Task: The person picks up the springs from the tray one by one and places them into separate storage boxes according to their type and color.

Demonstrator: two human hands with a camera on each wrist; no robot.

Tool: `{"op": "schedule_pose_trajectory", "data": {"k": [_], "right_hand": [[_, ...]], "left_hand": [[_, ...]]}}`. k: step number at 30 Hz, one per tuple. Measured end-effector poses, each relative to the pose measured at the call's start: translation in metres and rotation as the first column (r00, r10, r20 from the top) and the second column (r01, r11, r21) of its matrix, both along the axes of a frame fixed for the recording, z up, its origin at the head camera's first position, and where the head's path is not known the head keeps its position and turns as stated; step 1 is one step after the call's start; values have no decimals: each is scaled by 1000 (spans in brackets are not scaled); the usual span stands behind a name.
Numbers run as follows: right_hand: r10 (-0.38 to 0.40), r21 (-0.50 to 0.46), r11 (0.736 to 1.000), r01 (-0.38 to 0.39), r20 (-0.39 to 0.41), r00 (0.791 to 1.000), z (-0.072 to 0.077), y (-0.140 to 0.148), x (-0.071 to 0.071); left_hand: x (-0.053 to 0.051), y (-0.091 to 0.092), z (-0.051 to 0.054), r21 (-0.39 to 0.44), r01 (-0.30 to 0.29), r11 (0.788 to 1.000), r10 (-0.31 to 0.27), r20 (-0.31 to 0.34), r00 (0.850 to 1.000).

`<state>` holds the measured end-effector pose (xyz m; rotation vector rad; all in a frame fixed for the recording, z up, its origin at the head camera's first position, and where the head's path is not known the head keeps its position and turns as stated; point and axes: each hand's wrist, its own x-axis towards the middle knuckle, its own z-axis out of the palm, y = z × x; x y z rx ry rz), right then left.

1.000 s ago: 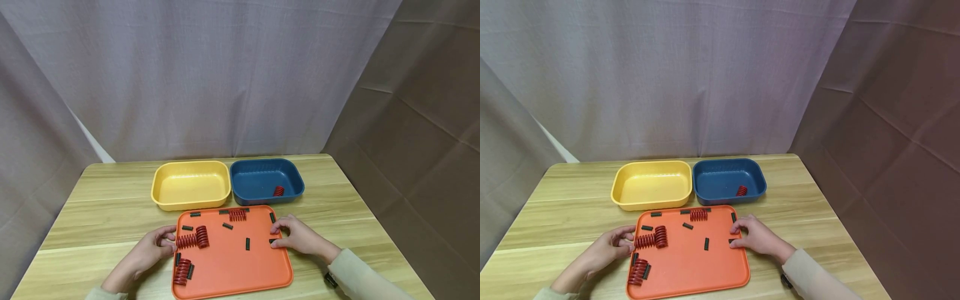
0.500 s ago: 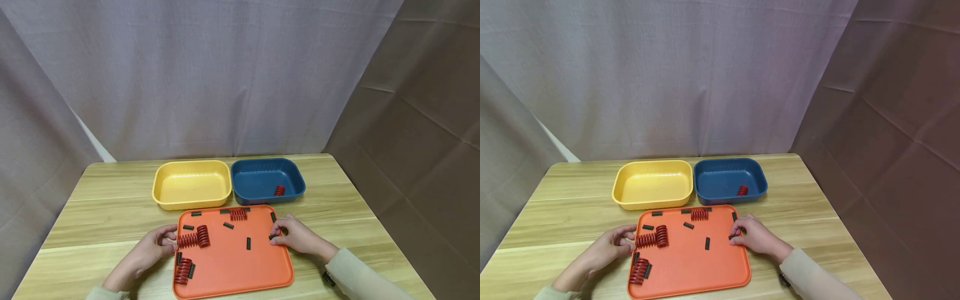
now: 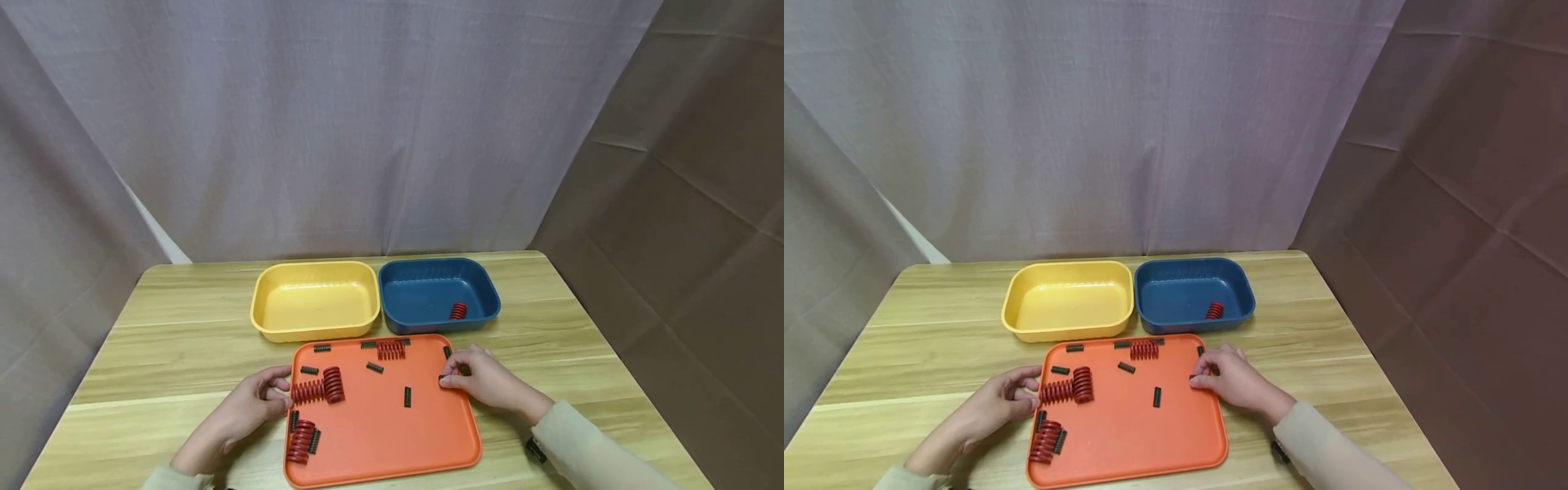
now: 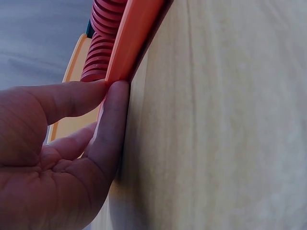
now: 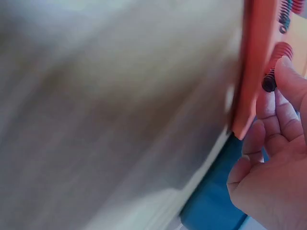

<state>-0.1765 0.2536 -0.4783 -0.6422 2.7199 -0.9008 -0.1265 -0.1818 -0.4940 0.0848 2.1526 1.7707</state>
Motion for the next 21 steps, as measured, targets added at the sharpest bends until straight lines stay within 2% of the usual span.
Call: {"op": "schedule_pose_trajectory", "data": {"k": [8,21], "right_hand": [[15,-49,999,-13,27,1000,7,-11,-9],[5,-117,993,-8,-22,1000,27,-46,-23]], "left_hand": [[-1,-2,-1,14,18,1000,-18,-10,1000],[-1,0,-3,0,12,1000,-12,-2,1000]]}}
